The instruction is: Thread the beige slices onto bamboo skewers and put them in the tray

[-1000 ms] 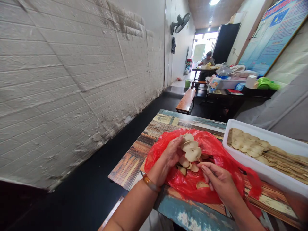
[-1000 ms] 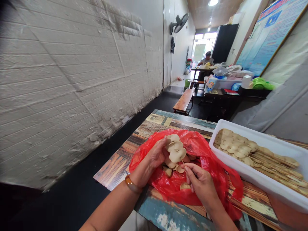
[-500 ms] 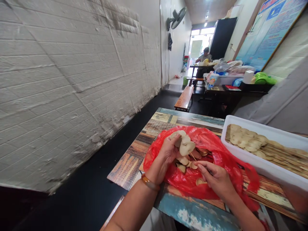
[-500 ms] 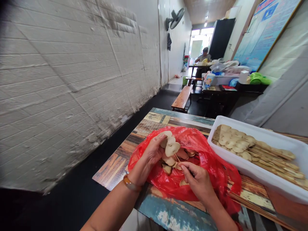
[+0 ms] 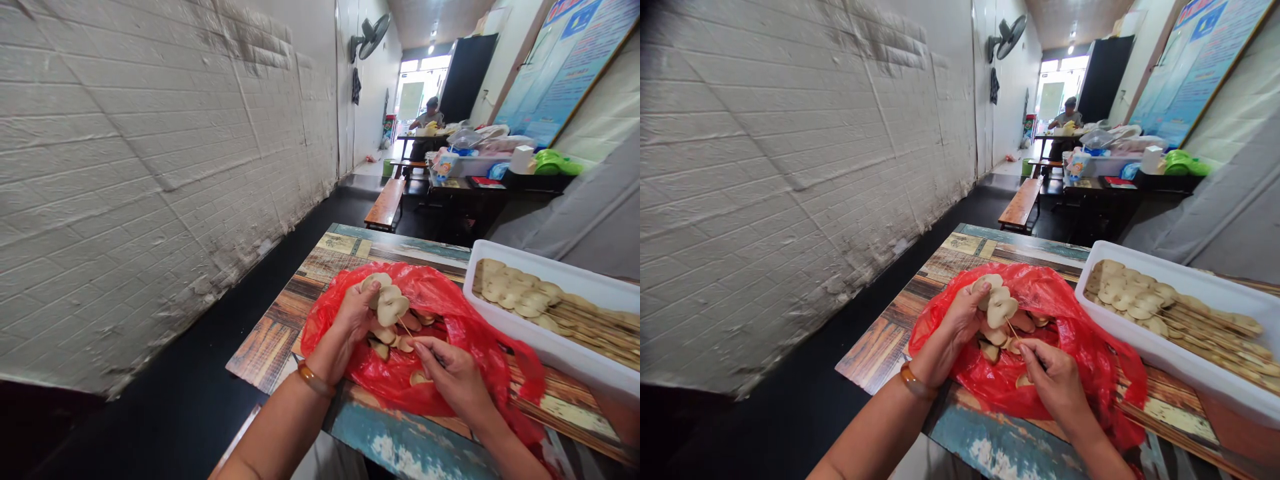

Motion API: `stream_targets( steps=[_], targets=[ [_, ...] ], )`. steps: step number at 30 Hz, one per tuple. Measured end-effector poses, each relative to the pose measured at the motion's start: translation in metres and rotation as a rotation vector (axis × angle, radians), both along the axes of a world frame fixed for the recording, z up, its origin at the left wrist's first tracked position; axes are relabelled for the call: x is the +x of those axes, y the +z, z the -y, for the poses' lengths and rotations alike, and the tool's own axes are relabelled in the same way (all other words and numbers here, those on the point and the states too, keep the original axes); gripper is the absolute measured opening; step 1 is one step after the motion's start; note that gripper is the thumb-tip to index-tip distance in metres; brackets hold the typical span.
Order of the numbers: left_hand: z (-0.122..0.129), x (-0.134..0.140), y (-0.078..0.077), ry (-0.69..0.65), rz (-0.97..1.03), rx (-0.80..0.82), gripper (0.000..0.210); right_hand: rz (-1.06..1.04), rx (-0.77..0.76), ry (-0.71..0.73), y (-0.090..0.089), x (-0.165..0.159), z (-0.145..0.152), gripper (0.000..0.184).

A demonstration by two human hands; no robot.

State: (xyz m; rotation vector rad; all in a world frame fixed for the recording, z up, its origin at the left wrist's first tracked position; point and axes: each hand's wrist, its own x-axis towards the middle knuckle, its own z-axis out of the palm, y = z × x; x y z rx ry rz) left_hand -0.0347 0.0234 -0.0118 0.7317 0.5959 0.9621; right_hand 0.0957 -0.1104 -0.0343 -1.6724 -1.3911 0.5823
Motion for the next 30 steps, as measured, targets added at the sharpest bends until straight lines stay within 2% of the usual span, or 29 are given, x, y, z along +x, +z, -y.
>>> stream_targets(
  steps=[19,27,30],
  targets=[
    [0.008,0.007,-0.005,-0.060,0.011,-0.023,0.042,-0.007,0.015,-0.007,-0.003,0.002,-0.002,0.033],
    [0.012,0.005,0.006,-0.134,0.084,-0.046,0.039,-0.196,-0.013,-0.022,0.001,0.004,-0.004,0.038],
    [0.012,0.004,0.006,-0.231,0.051,-0.013,0.041,-0.271,-0.013,-0.040,0.001,0.006,-0.005,0.039]
  ],
)
